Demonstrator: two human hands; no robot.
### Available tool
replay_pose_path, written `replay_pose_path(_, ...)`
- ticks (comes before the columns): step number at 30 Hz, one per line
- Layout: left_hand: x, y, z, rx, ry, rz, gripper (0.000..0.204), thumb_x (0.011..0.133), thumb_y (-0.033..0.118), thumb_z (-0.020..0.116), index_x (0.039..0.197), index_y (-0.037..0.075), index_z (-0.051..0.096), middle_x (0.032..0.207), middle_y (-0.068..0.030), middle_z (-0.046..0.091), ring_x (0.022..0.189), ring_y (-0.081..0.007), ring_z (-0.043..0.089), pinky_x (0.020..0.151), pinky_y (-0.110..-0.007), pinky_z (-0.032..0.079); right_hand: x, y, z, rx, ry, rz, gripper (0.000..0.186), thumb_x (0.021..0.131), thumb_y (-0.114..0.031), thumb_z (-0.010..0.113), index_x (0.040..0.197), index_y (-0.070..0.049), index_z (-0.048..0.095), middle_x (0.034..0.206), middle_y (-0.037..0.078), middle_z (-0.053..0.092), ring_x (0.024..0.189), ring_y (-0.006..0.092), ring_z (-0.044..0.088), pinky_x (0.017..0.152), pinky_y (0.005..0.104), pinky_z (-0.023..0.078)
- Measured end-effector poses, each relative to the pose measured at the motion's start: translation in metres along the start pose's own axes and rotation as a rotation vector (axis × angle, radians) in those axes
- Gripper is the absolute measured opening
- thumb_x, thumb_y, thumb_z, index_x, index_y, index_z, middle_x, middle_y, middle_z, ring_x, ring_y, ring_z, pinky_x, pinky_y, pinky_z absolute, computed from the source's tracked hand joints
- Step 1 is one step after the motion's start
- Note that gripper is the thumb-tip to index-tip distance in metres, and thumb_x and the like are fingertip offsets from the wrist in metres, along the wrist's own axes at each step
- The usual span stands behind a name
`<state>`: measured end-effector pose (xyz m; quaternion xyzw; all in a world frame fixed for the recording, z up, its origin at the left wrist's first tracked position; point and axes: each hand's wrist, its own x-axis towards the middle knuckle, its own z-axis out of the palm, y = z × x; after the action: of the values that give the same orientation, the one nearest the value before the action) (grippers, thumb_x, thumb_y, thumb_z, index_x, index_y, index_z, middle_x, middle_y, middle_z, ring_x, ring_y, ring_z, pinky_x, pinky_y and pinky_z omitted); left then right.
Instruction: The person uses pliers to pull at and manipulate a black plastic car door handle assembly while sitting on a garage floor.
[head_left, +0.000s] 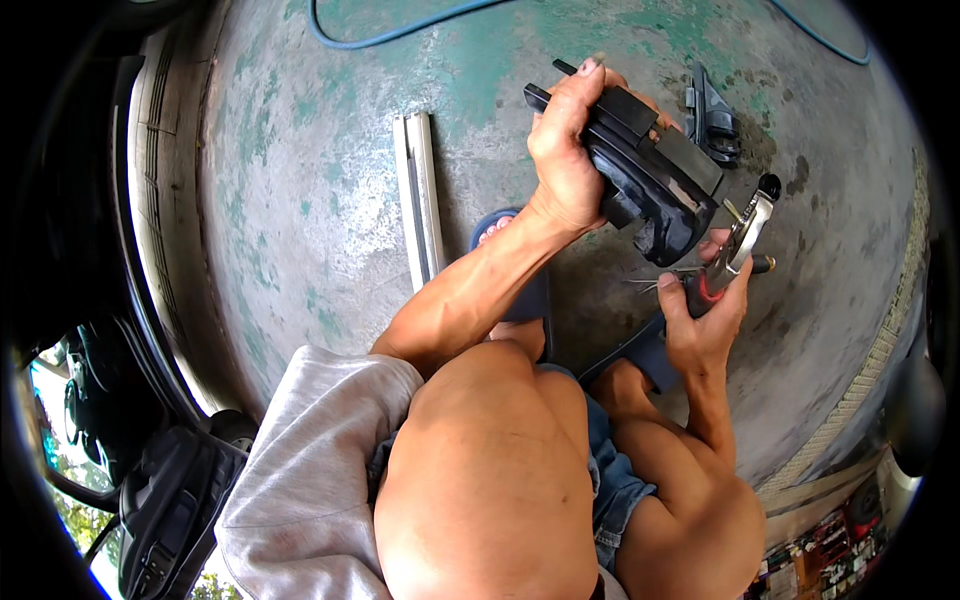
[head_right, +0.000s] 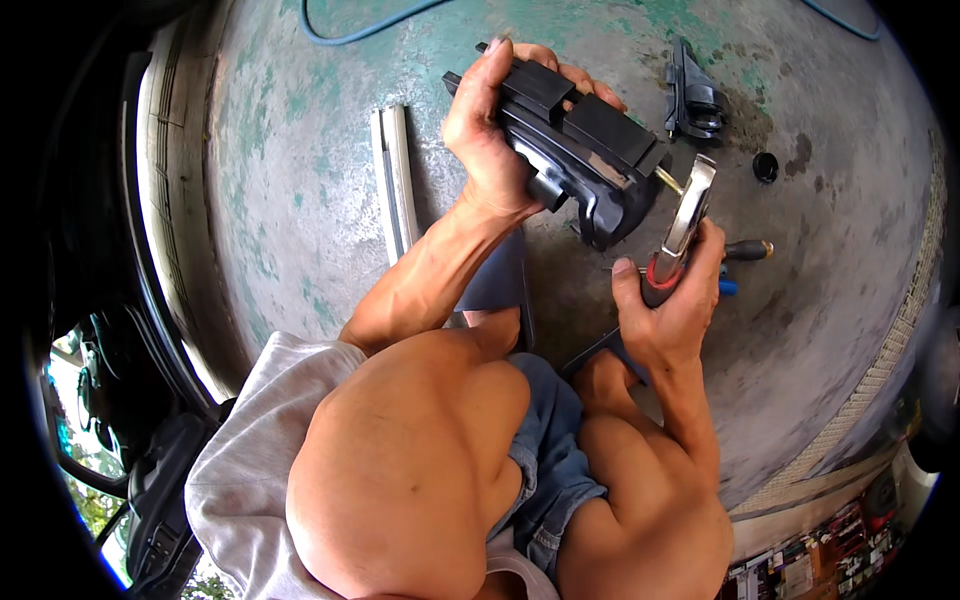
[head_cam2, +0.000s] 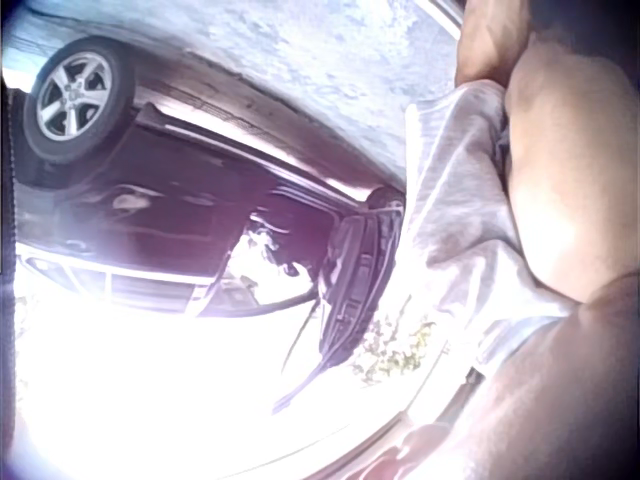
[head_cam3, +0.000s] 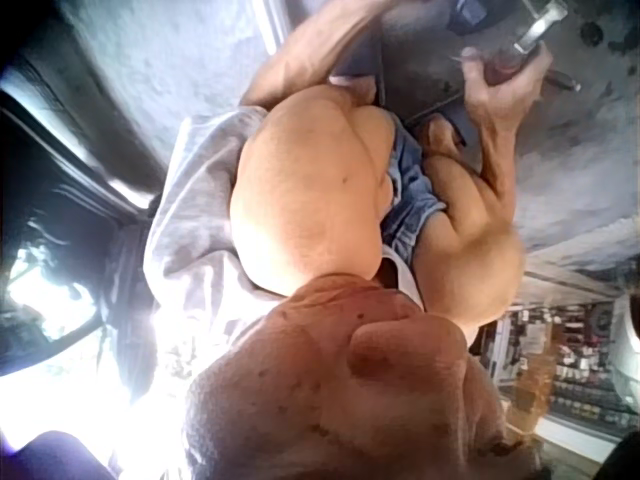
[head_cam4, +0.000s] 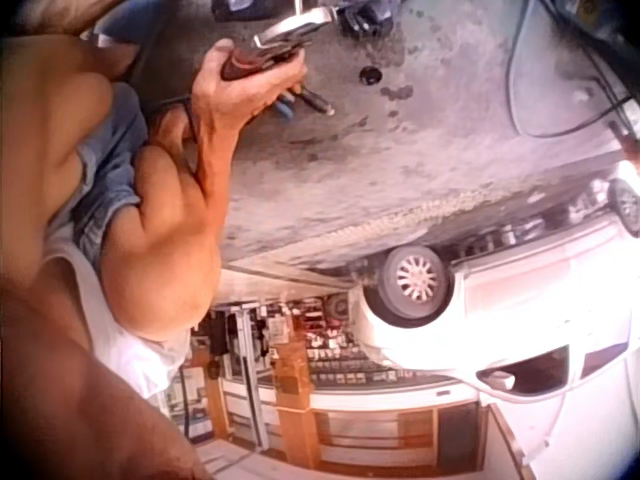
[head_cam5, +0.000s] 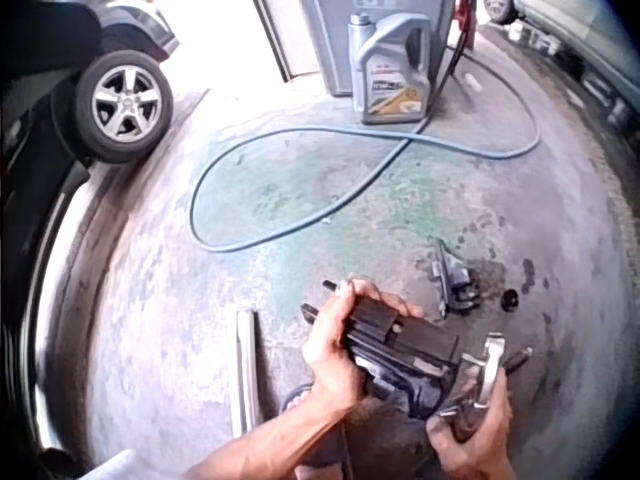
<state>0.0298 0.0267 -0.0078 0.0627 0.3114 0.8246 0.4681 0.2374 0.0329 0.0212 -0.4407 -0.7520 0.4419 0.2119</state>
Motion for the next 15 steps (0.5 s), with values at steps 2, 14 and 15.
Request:
replay_pose_path(2, -0.001, 0.001, 0.004, 0.046, 0.032, 0.078, 0.042, 0.098, 0.042, 0.046, 0.083, 0.003, 0.054, 0.072, -0.0160, 0.060, 0.072, -0.0343, 0.064, 0.071, -0.046, 0.055, 0.001, -0.003, -0.001, 0.005, -0.044, 0.044, 0.061, 0.079, -0.007, 0.072, 0.133, 0.004, 0.046, 0.115, 0.011, 0.051, 0.110, 0.0211, 0.050, 0.099, 0.0326, 0.040)
replay_pose_path(14, -0.012, -0.006, 0.008, 0.067, 0.001, 0.209, 0.040, 0.098, 0.042, 0.044, 0.092, 0.003, 0.052, 0.082, -0.0201, 0.062, 0.084, -0.0382, 0.066, 0.079, -0.049, 0.053, -0.001, -0.009, 0.004, 0.258, -0.123, 0.286, 0.046, 0.079, -0.011, 0.072, 0.119, 0.002, 0.055, 0.097, 0.008, 0.060, 0.089, 0.0202, 0.058, 0.083, 0.0333, 0.047)
replay_pose_path(15, -0.012, -0.007, 0.009, 0.071, 0.003, 0.215, 0.040, 0.098, 0.042, 0.044, 0.092, 0.003, 0.052, 0.082, -0.0201, 0.062, 0.084, -0.0382, 0.066, 0.079, -0.049, 0.053, -0.001, -0.009, 0.004, 0.262, -0.129, 0.282, 0.046, 0.079, -0.011, 0.072, 0.119, 0.002, 0.055, 0.097, 0.008, 0.060, 0.089, 0.0202, 0.058, 0.083, 0.0333, 0.047)
